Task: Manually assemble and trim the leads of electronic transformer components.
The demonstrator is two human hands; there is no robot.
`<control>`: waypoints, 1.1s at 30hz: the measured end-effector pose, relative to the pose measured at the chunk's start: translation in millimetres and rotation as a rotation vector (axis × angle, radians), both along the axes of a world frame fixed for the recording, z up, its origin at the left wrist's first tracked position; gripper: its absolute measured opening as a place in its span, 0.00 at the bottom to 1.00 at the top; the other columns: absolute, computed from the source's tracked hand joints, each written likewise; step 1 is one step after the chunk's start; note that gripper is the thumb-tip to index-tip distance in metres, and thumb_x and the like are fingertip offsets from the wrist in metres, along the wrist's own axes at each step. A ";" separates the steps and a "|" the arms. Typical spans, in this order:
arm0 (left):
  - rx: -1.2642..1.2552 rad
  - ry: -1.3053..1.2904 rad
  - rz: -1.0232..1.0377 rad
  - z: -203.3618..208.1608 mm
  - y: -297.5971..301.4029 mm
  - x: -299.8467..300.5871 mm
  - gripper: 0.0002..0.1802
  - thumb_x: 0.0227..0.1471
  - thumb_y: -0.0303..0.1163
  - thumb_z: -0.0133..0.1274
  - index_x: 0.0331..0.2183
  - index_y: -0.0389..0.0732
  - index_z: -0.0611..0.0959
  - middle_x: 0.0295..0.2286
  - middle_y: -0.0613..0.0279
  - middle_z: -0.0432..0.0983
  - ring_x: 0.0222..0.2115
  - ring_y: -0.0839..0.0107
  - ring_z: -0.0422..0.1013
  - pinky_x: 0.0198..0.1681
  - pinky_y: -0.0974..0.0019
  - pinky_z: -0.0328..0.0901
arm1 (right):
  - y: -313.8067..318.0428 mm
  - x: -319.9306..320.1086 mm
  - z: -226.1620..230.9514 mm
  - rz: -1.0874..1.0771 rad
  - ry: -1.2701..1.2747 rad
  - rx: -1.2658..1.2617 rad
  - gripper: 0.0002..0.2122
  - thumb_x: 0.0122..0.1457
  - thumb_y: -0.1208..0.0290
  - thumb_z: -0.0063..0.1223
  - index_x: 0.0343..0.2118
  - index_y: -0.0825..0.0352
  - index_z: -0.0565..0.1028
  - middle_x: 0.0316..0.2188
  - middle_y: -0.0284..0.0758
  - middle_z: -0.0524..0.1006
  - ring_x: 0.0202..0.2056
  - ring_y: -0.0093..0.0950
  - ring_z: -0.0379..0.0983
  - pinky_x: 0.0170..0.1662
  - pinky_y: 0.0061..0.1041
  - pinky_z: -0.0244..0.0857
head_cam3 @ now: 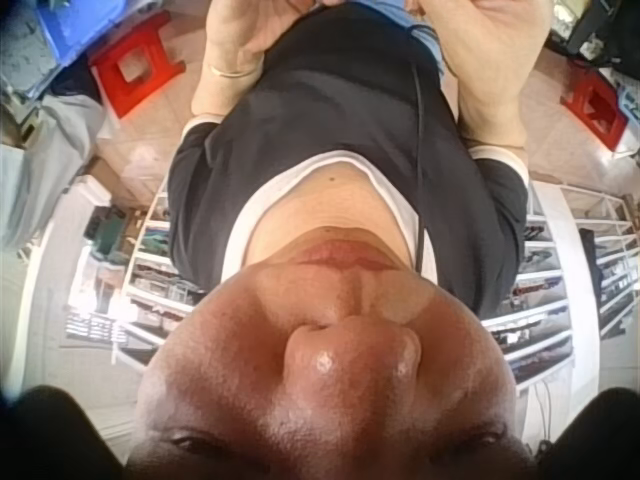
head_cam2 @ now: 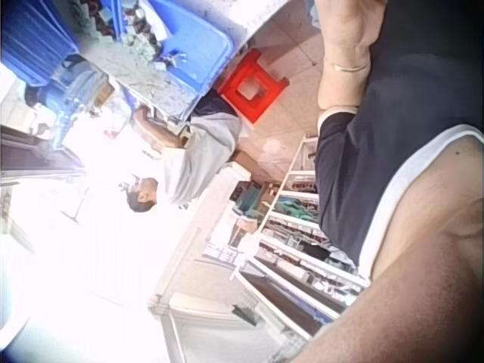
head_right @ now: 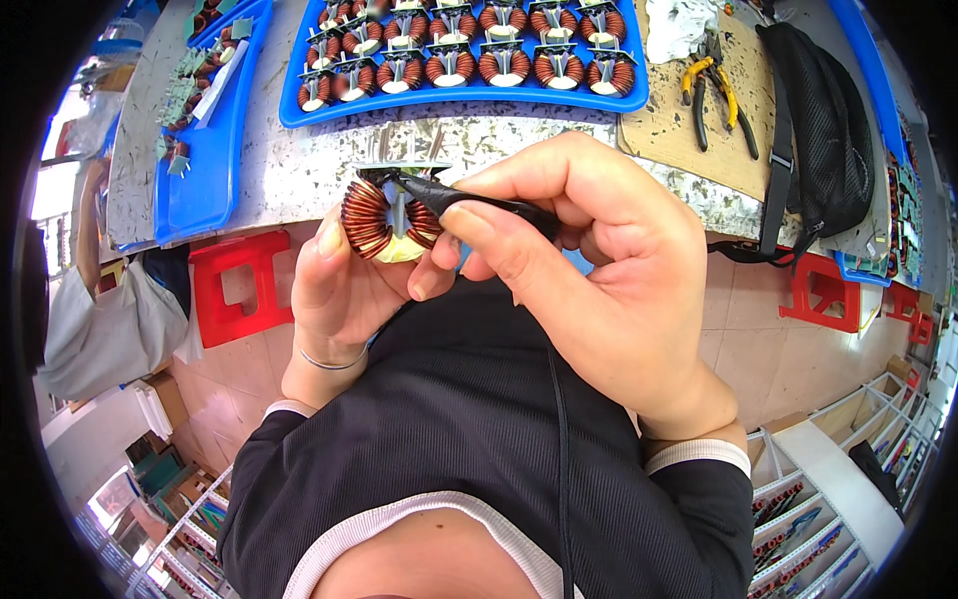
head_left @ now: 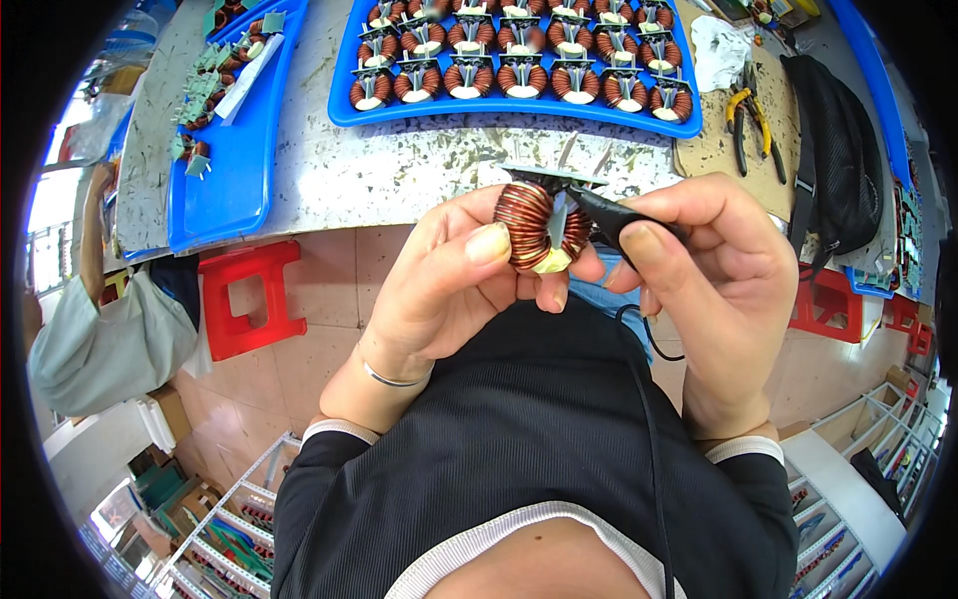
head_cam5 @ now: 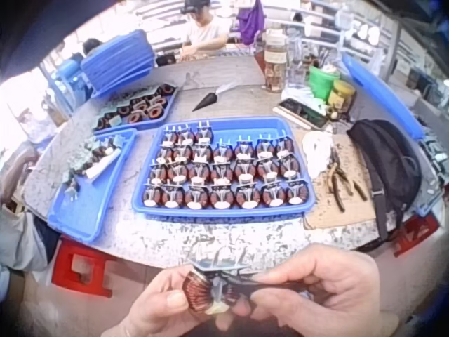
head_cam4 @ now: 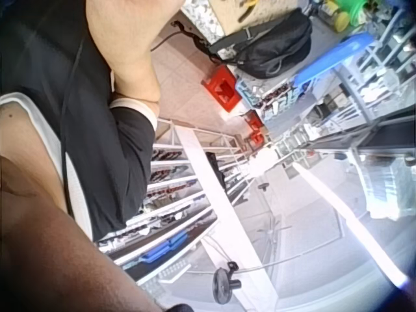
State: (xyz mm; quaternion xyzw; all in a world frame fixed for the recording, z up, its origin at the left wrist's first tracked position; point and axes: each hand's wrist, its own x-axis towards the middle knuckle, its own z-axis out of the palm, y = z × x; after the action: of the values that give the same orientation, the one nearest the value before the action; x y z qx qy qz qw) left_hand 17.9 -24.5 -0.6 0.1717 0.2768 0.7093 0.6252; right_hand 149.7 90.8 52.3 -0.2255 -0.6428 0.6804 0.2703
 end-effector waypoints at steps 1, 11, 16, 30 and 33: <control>0.007 -0.002 -0.003 0.1 0.4 -0.5 0.27 0.46 0.44 0.50 0.41 0.31 0.70 0.33 0.48 0.73 0.28 0.73 0.69 0.34 0.70 0.66 | 0.0 0.4 -0.5 -0.002 0.002 0.000 0.05 0.50 0.80 0.52 0.31 0.73 0.70 0.23 0.34 0.73 0.22 0.17 0.70 0.20 0.10 0.58; 0.014 0.171 0.098 -0.5 0.1 1.1 0.24 0.44 0.37 0.53 0.40 0.30 0.70 0.33 0.48 0.73 0.28 0.72 0.70 0.35 0.70 0.66 | -1.6 1.0 -0.5 0.016 0.012 0.058 0.06 0.49 0.79 0.53 0.30 0.73 0.71 0.23 0.37 0.75 0.20 0.16 0.70 0.19 0.08 0.59; 0.018 0.203 0.139 1.4 1.4 1.7 0.22 0.44 0.34 0.53 0.39 0.29 0.70 0.33 0.48 0.73 0.29 0.71 0.71 0.36 0.70 0.66 | -1.4 0.8 -1.1 0.012 0.031 0.040 0.04 0.50 0.80 0.52 0.29 0.73 0.71 0.24 0.39 0.75 0.19 0.16 0.70 0.18 0.07 0.58; 0.025 0.234 0.179 4.0 4.3 3.0 0.19 0.44 0.30 0.54 0.38 0.31 0.70 0.34 0.48 0.73 0.33 0.70 0.71 0.38 0.70 0.66 | -4.3 -1.0 7.2 -0.086 -0.066 0.002 0.03 0.49 0.81 0.52 0.26 0.73 0.71 0.19 0.33 0.72 0.17 0.16 0.70 0.14 0.08 0.56; 0.034 0.297 0.201 7.1 1.5 4.9 0.18 0.43 0.26 0.54 0.37 0.32 0.69 0.35 0.48 0.72 0.36 0.69 0.70 0.40 0.69 0.65 | -5.3 -0.5 10.3 -0.095 -0.092 -0.027 0.02 0.49 0.82 0.52 0.25 0.73 0.71 0.19 0.33 0.72 0.16 0.16 0.69 0.14 0.08 0.56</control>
State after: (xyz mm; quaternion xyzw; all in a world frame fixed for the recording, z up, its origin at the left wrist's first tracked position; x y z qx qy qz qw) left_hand 22.8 -23.0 6.4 0.2565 0.3696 0.7397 0.5004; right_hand 149.1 85.5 62.7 -0.2904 -0.6338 0.6644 0.2695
